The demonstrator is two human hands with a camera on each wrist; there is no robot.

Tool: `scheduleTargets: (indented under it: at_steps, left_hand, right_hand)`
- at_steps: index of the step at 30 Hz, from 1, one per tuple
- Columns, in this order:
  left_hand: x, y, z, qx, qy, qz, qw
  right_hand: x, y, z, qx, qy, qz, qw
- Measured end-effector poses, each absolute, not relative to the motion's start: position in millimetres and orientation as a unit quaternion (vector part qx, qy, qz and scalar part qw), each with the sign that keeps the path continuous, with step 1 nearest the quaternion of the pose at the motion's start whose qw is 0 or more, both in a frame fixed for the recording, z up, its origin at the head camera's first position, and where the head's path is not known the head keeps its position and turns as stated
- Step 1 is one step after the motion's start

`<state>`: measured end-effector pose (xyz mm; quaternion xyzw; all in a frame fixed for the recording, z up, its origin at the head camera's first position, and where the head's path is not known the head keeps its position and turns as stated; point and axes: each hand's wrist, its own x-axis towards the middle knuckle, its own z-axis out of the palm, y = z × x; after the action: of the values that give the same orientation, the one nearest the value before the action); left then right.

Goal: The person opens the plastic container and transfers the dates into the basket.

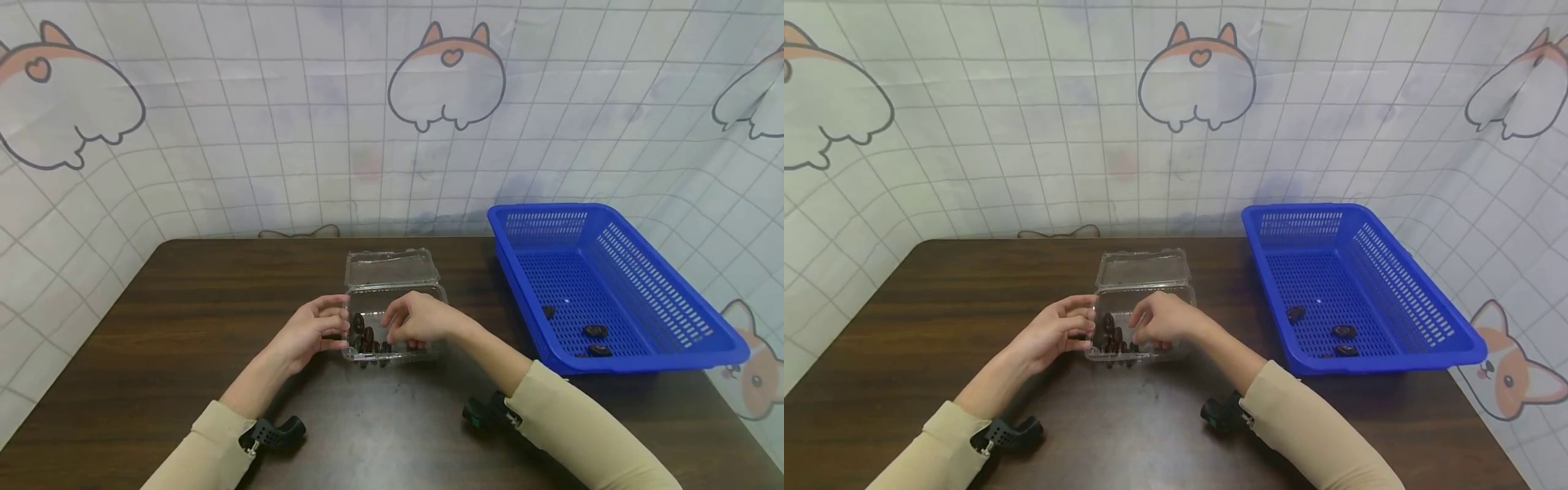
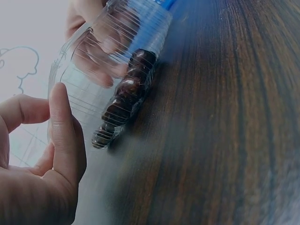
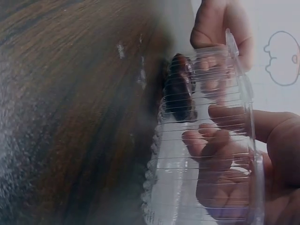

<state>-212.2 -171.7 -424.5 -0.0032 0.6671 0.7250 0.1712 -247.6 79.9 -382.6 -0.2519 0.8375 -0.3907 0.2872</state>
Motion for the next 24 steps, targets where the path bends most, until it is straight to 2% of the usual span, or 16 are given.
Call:
scheduleTargets:
  at_steps: [17,24]
  left_hand:
    - [-212.0,-172.6,-426.5,-0.003,0.66,0.732,0.169]
    - [-211.4,-172.0,-425.4,0.0,0.664,0.729,0.168]
  right_hand:
    - [-248.8,72.8,-393.3,-0.275,0.852,-0.354,0.271]
    - [-248.6,72.6,-391.4,-0.299,0.851,-0.327,0.28]
